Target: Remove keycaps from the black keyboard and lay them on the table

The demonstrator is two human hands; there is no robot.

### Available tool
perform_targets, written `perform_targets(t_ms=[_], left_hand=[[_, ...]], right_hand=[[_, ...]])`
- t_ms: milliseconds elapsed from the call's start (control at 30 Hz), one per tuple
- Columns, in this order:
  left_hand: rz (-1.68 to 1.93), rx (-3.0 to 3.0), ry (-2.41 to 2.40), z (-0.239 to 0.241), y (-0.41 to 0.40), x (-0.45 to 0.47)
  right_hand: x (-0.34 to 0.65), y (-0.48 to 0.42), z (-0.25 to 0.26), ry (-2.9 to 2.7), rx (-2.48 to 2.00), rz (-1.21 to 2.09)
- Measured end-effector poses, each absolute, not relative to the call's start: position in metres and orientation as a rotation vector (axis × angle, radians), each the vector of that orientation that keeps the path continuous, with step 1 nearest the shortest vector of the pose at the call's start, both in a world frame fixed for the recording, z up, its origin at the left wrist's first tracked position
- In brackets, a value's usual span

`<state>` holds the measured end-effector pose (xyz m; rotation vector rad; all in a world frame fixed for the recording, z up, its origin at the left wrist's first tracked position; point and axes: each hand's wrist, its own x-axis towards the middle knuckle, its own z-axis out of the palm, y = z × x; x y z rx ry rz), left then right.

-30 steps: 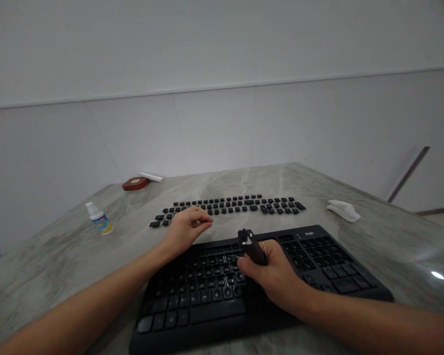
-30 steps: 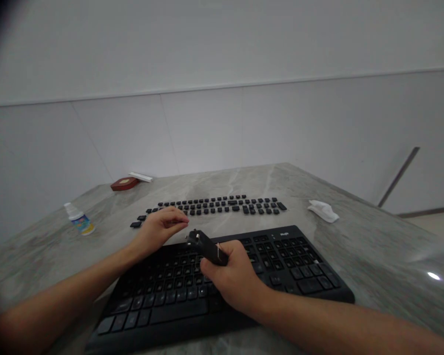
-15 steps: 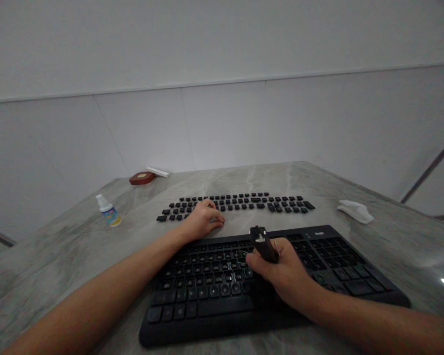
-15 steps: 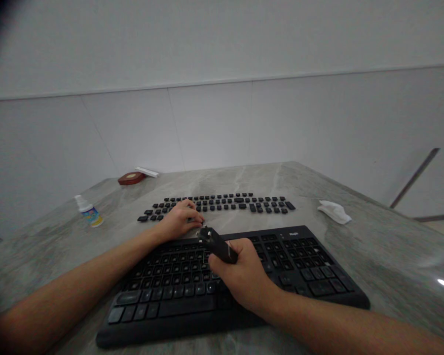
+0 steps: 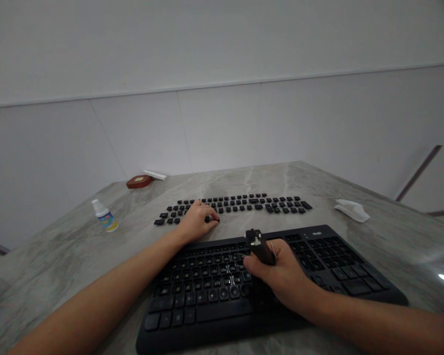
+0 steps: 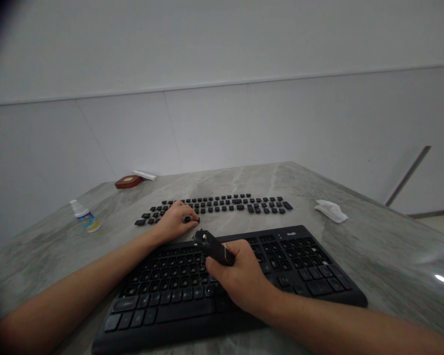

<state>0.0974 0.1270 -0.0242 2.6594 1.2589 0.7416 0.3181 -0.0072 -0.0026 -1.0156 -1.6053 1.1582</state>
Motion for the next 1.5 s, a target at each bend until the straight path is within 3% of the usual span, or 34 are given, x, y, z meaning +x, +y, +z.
perform_targets(t_ms=[1200,1367,1500], left_hand=[[0.797,2.716,1.388,-0.017,0.12,0.099],[0.943,2.697,1.333,0.005,0.093,0.112],[0.835,2.574,1.193,0.009,0.049,0.126]], right_hand=[[0.32,-0.006,-0.007,-1.574,-1.123,1.1],[0.322,-0.005,-0.01,-1.549,-1.165,1.057],[0.327,-0.005,-0.005,-1.737,-1.034,1.04]])
